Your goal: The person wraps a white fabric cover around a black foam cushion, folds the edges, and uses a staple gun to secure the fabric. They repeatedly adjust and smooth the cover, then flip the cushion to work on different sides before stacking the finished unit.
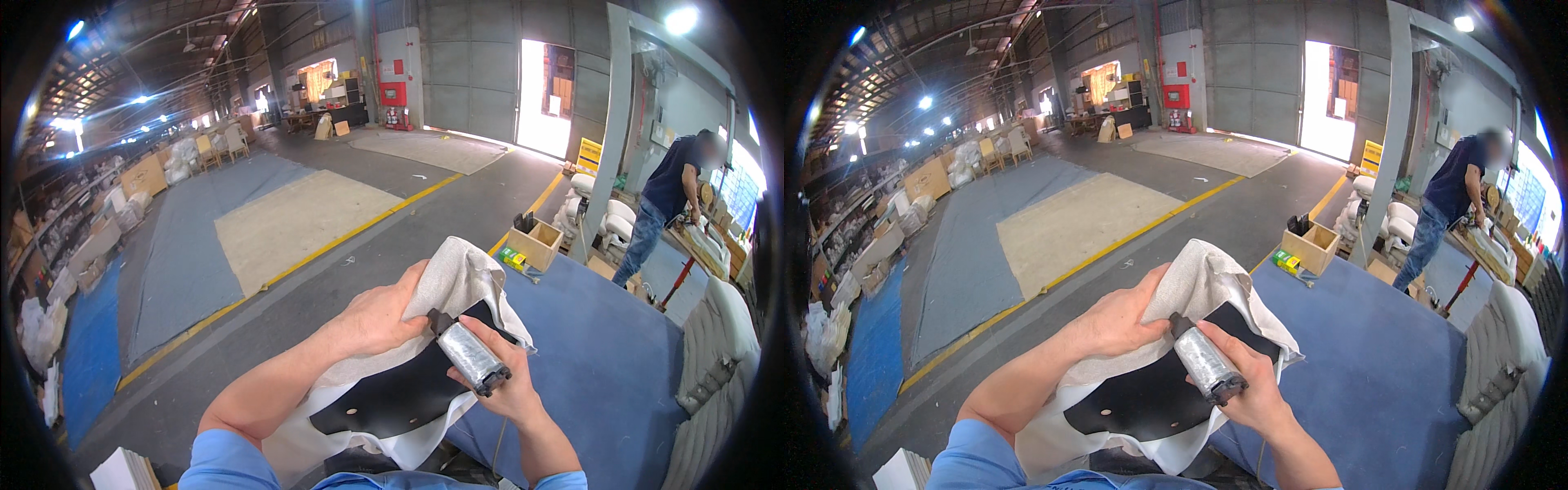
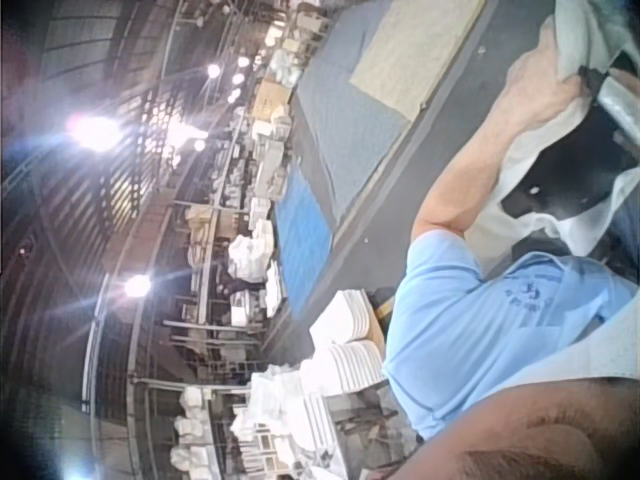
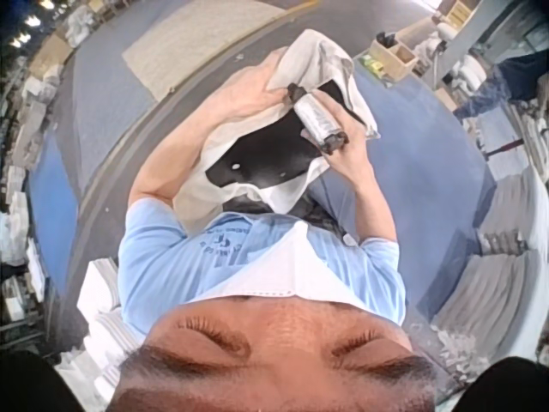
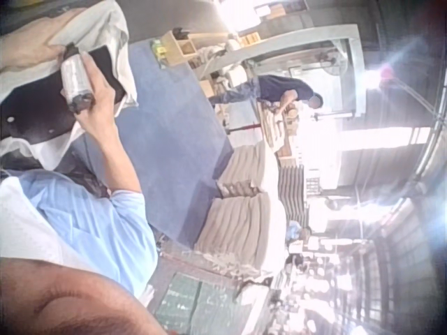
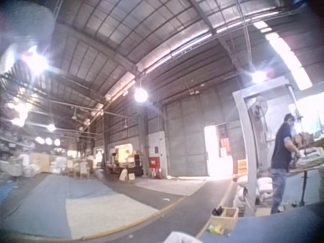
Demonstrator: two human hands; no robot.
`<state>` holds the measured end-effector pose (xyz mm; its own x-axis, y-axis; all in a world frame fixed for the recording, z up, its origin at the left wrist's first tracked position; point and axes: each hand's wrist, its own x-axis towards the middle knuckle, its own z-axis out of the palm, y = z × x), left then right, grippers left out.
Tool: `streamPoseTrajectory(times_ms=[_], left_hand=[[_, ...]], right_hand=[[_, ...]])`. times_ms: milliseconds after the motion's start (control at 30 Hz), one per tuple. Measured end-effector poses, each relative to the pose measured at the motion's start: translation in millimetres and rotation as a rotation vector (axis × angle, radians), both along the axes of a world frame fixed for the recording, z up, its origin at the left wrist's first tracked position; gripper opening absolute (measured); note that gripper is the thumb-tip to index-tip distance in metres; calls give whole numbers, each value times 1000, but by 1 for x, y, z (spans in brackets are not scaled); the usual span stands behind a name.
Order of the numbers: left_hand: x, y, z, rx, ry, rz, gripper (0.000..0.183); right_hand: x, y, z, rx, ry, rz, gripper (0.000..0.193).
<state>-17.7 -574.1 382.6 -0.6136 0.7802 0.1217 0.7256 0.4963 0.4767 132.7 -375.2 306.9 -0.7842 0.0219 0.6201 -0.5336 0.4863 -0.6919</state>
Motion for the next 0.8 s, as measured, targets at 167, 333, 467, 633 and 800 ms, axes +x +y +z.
streamPoseTrajectory(times_ms=[167, 333, 467, 633, 800], left_hand=[[3, 2, 3, -12, -3, 7, 88], [3, 6, 2, -16, 0, 3, 87], [6, 5, 4, 11, -4, -13, 88], [11, -22, 6, 7, -75, 53, 89], [17, -53, -7, 102, -88, 29, 91]], right_hand=[[-2, 1, 0, 38, 34, -13, 77], [-3, 3, -3, 35, 66, -15, 77], [10, 6, 4, 48, -13, -20, 79], [62, 29, -4, 171, 84, -197, 72], [124, 89, -64, 227, -285, -779, 75]])
